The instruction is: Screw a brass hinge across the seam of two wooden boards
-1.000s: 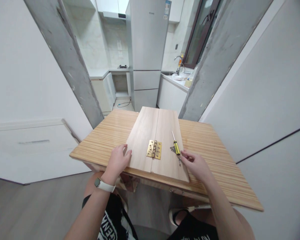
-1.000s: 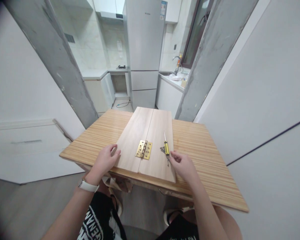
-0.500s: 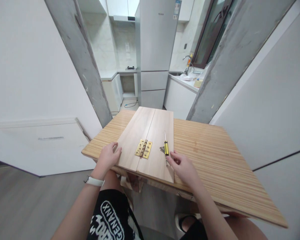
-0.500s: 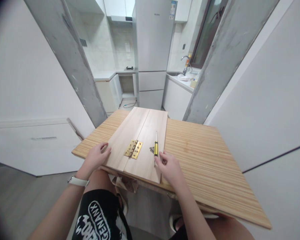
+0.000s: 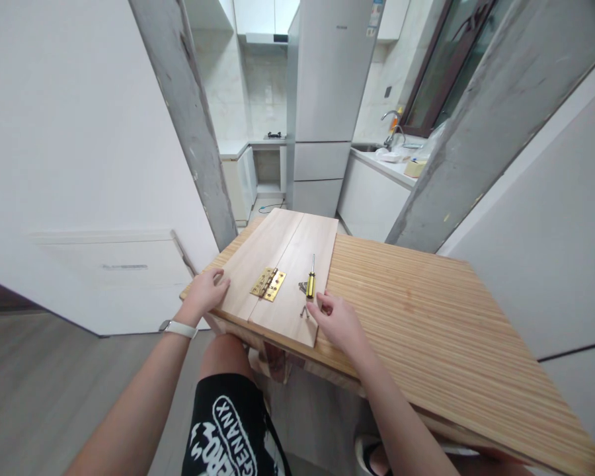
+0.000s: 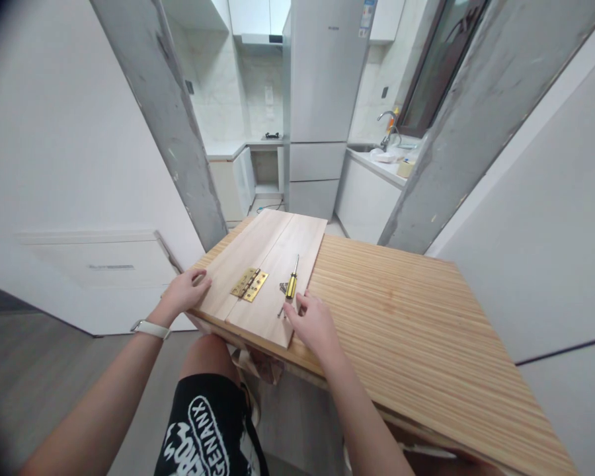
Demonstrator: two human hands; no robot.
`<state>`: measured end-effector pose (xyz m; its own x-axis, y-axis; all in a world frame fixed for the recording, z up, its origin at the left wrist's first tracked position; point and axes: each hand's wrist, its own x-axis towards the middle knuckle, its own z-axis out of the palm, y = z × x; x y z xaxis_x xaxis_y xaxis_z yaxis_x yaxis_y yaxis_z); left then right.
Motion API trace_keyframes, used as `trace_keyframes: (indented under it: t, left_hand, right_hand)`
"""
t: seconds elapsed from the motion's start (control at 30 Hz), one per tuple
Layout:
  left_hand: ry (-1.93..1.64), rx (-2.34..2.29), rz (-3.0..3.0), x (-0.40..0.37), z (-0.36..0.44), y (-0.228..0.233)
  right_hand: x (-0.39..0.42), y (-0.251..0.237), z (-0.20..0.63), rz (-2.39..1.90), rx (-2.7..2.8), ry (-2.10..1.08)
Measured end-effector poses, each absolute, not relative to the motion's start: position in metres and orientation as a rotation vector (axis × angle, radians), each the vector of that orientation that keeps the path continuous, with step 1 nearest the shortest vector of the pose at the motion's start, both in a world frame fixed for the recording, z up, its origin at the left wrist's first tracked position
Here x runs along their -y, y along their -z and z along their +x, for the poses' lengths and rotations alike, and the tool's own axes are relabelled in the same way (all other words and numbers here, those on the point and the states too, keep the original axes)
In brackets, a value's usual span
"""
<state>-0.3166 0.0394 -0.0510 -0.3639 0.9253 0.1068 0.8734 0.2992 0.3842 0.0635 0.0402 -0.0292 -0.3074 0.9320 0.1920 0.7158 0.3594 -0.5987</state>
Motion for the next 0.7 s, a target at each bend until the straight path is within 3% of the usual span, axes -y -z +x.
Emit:
trace_keyframes:
  t: [0.47, 0.63, 0.7]
  left_hand:
    - [-0.606, -2.435, 1.64, -0.047, -0.386, 0.054]
    - [-0.629, -2.468, 1.729, -0.043, -0.369, 0.047]
    - [-0.831, -2.495, 1.85, -0.035, -0.342, 0.042]
  right_hand:
    - [-0.051, 0.03, 0.007, -1.352, 2.128, -0.593]
    - [-0.052, 0.04, 0.014, -1.312, 2.044, -0.738]
    - [-0.05, 0.046, 0.02, -1.288, 1.944, -0.833]
